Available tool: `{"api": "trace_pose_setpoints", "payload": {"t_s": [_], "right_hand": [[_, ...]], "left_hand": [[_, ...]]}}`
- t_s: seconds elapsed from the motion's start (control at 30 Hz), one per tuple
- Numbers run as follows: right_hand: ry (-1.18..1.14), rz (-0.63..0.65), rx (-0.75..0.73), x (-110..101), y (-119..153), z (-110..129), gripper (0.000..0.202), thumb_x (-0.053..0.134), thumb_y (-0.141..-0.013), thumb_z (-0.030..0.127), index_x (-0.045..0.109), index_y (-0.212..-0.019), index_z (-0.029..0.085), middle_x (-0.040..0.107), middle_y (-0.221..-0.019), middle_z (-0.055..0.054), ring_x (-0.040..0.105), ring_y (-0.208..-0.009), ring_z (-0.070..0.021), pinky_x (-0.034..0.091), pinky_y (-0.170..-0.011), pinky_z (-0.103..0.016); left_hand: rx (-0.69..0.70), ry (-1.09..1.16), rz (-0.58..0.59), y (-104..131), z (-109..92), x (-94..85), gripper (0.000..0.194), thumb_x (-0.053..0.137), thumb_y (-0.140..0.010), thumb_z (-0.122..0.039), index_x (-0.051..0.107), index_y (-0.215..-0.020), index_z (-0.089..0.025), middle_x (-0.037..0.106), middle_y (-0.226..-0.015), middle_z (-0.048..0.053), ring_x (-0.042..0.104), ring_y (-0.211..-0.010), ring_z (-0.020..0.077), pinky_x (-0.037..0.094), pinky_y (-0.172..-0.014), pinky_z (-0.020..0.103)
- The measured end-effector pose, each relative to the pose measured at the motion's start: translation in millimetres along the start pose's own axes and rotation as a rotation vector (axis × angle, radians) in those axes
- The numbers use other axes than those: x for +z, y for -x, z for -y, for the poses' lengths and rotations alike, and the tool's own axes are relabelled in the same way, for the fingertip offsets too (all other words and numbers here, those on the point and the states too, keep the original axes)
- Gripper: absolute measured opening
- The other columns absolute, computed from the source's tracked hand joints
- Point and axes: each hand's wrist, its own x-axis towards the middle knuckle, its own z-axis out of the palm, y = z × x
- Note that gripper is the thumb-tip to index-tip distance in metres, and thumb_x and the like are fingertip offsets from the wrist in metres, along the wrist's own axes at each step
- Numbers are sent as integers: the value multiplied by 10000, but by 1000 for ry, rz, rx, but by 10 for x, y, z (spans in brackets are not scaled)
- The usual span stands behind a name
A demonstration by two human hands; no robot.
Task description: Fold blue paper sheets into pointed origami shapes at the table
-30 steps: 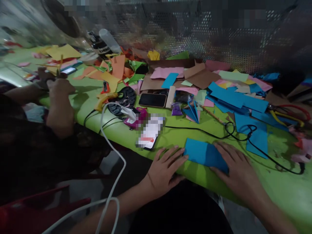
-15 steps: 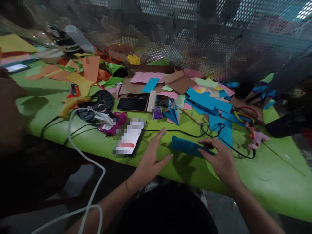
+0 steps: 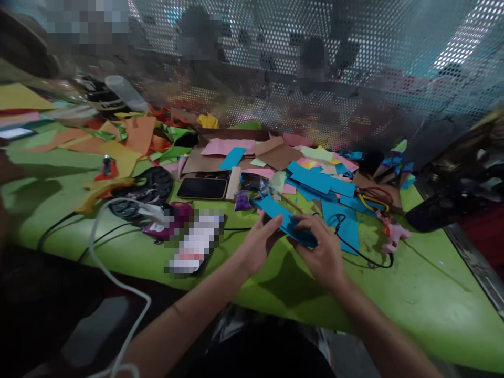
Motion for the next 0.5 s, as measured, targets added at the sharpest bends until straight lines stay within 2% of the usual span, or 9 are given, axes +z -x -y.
{"api": "trace_pose_setpoints", "payload": {"t_s": [0.13,0.2,0.27,0.37,0.5], "right_hand": [[-58,165,23,-48,22,-61,563,758,-792,435,551,-1291,277,559,-1424,-117,494,-1341,-318,422,-1072,-479],[-89,207,66,-78,10,-67,651,732,-803,498,497,-1372,284,510,-1473,-112,448,-1381,-323,392,-1101,-486],[-106,213,113,-90,2,-69,651,717,-816,506,488,-1383,284,516,-1466,-107,466,-1366,-318,400,-1095,-476],[-130,169,206,-76,10,-85,547,702,-841,467,544,-1325,265,610,-1351,-102,571,-1248,-301,458,-1028,-445],[-140,24,348,-47,39,-163,371,637,-888,453,645,-1192,241,700,-1135,-80,650,-1049,-274,502,-911,-412]], "left_hand": [[-39,23,-47,-107,33,-49,594,830,-723,-385,585,-1252,-271,723,-1107,36,680,-1009,191,519,-920,316],[-61,23,-55,-125,64,-105,564,826,-727,-399,598,-1226,-268,729,-1101,33,689,-1003,185,526,-913,304],[-91,14,-59,-122,80,-156,561,828,-722,-408,608,-1219,-268,738,-1070,26,699,-981,177,532,-905,292],[-128,6,-65,-101,68,-205,566,836,-709,-408,626,-1218,-277,744,-1085,24,697,-1017,191,534,-922,302],[-152,10,-77,-93,33,-224,553,852,-671,-402,663,-1167,-248,739,-1149,47,665,-1121,239,515,-987,356]]}}
